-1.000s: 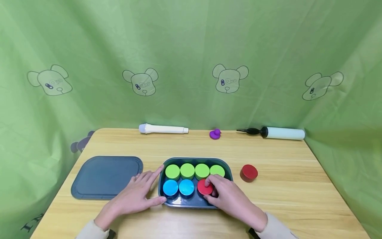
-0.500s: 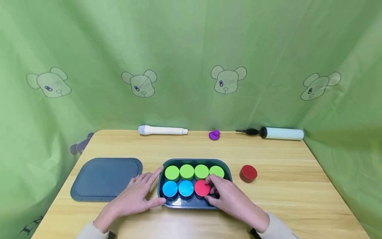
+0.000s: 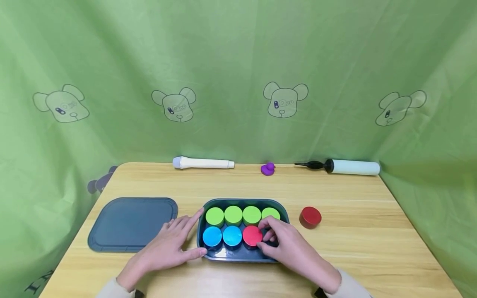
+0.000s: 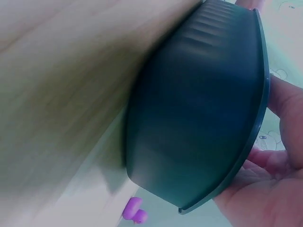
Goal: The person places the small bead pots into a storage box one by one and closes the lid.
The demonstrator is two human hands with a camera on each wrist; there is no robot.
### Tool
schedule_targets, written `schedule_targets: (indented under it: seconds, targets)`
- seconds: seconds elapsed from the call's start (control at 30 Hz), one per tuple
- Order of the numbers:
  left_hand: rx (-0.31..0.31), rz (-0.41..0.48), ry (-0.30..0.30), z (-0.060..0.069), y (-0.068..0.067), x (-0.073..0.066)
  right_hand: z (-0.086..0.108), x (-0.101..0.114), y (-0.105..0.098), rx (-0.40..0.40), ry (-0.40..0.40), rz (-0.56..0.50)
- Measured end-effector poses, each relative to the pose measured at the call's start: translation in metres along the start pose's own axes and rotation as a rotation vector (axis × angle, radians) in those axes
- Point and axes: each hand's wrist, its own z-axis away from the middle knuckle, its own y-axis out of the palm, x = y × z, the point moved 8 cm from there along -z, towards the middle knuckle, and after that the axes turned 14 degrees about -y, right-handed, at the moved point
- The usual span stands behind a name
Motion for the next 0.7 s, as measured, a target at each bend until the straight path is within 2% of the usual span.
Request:
schedule_targets:
  seconds: [0.23,0.53,0.7]
  targets:
    - [0.001,0.008,0.002,0.000,-0.001,0.000,0.006,-0.003,-0.012,-0.053,0.032,0.029]
    - [0.005,0.003,0.001,0.000,0.000,-0.001,0.015,-0.007,-0.038,-0.242,-0.038,0.010]
    - [0.009,-0.002,0.002,0.000,0.000,-0.001,0.024,-0.011,-0.051,-0.305,-0.022,0.021]
